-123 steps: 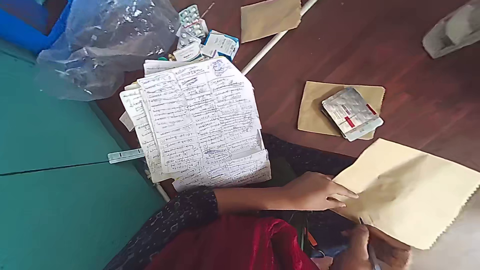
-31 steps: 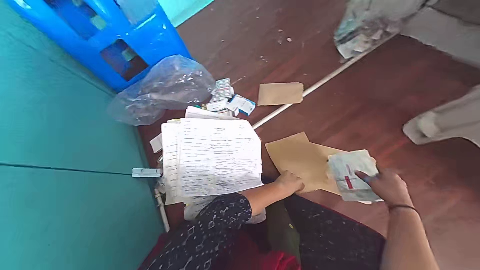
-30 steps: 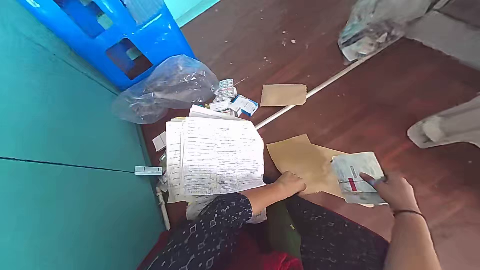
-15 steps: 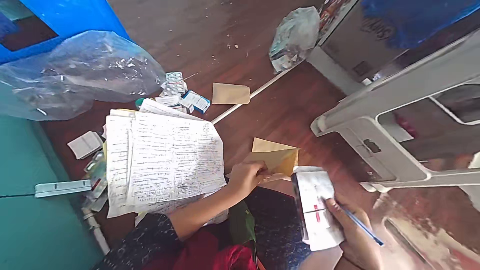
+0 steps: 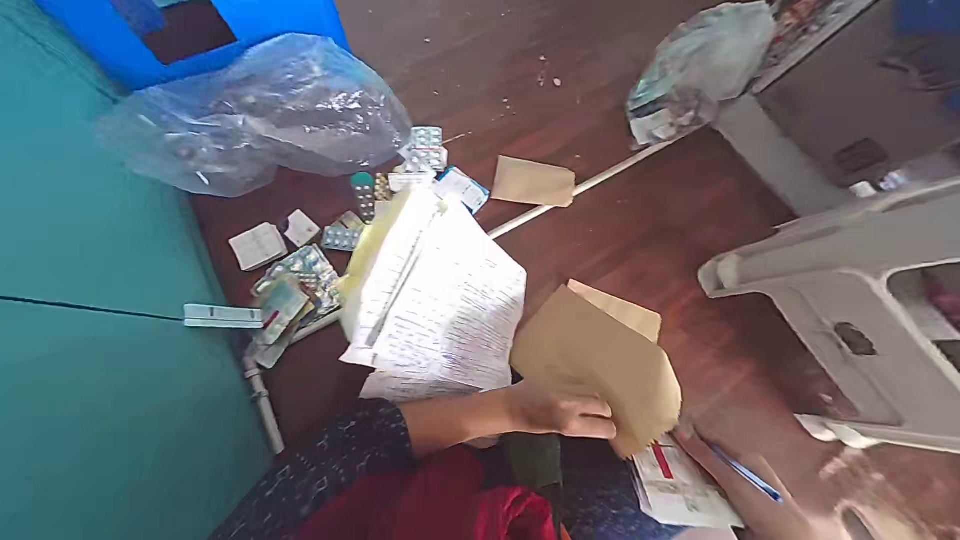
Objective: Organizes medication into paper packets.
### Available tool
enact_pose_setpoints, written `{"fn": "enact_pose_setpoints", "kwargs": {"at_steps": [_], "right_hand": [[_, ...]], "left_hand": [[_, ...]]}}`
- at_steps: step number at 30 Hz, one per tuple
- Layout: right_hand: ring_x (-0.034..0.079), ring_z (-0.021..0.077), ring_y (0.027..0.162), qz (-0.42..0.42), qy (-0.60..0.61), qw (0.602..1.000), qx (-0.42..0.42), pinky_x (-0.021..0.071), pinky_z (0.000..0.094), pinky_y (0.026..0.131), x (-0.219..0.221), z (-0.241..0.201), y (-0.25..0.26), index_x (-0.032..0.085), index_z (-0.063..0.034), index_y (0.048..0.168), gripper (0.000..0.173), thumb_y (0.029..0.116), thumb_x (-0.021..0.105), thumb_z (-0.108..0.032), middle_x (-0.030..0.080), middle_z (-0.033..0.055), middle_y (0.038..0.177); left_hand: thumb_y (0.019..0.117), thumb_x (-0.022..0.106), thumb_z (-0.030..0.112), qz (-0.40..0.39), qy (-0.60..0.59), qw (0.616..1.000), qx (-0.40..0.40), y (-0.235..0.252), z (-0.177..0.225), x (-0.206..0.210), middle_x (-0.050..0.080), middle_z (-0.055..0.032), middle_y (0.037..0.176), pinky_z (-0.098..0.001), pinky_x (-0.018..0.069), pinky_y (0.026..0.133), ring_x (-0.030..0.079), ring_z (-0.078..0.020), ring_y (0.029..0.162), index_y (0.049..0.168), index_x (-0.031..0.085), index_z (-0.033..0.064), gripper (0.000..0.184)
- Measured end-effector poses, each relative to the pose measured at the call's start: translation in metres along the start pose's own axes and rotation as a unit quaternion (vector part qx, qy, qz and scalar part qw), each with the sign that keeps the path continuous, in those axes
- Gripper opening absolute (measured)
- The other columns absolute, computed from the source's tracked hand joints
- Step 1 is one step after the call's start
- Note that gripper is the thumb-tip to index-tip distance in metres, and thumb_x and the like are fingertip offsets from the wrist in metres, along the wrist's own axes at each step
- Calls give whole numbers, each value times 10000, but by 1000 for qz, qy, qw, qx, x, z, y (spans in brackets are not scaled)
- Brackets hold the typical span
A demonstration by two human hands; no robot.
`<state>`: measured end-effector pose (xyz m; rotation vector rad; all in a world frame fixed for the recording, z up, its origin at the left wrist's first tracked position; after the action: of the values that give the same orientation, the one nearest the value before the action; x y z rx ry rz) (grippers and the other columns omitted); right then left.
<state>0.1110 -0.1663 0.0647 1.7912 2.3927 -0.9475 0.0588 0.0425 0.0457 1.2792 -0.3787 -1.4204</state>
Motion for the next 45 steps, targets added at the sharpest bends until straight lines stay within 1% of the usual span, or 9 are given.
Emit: {"fn": "enact_pose_setpoints", "kwargs": {"at_steps": [7,13,17,26,29,31,35,40,45], "right_hand": [[622,-56,598,-74,26,996,50,527,120,559,16,3,-3,635,-91,1107,285,836,609,-7,704,-136,765],[657,26,1018,-82,-187,979,-18,528,242,910,5,-2,-19,558,23,1399,665,807,775,-190,696,116,1204],[628,-75,950,-65,-173,980,-69,511,129,858,7,-3,-21,577,59,1351,514,925,648,-219,697,94,1160],[620,39,934,20,-111,993,17,521,275,832,17,36,17,592,6,1322,529,871,705,-247,671,87,1138],[618,98,890,25,-135,990,-3,517,355,816,25,40,18,638,27,1217,407,873,731,-171,678,117,1045],[617,110,896,29,-142,989,-6,512,370,813,25,39,15,623,33,1222,414,880,722,-178,672,125,1041],[619,125,1011,23,-116,993,-15,505,362,887,27,40,13,561,41,1313,506,881,701,-183,656,156,1153],[622,-51,922,62,-107,991,-54,536,176,814,8,21,-8,553,43,1291,500,859,688,-169,674,43,1076],[648,368,859,12,-300,947,-112,518,534,775,-28,-35,-39,484,207,1315,596,874,685,-140,646,369,1046]], "left_hand": [[955,598,-14,-16,-13,1000,-12,-12,7,-8,744,-144,1080,-357,555,892,721,-256,984,996,755,74,184],[1023,535,24,-74,-83,993,-38,-32,12,7,722,-140,1241,-397,507,1024,670,-273,1199,1144,738,56,239],[1033,494,-11,-139,-94,985,-41,-35,16,18,674,-140,1338,-381,466,1085,614,-279,1287,1312,657,24,325],[1014,495,-42,-146,-117,982,-3,-32,27,10,716,-118,1259,-372,487,1059,662,-250,1209,1247,702,41,323],[1023,557,52,-41,44,988,-142,-21,10,-53,736,-98,1206,-391,484,1083,666,-232,1199,1134,741,90,217],[939,661,112,-23,235,928,-288,-27,-13,-109,714,-130,1263,-474,457,1091,644,-313,1230,1109,781,94,209],[785,852,414,-108,321,749,-569,-66,-67,-193,215,-294,1640,-737,217,1131,186,-560,1487,1551,442,191,896],[739,909,251,-54,262,748,-607,-75,-60,-204,471,-310,1405,-649,457,949,488,-500,1248,1531,472,233,905],[751,871,50,24,141,763,-630,-84,-50,-218,643,-174,1288,-537,517,956,622,-303,1178,1377,638,139,674]]}}
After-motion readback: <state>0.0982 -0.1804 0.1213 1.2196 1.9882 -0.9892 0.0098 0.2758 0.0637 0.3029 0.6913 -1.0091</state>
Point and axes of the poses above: each hand's wrist, its own y-axis towards the middle knuckle, its own x-axis out of the palm, z = x × y, the point moved 6 cm from there along y, towards the middle knuckle
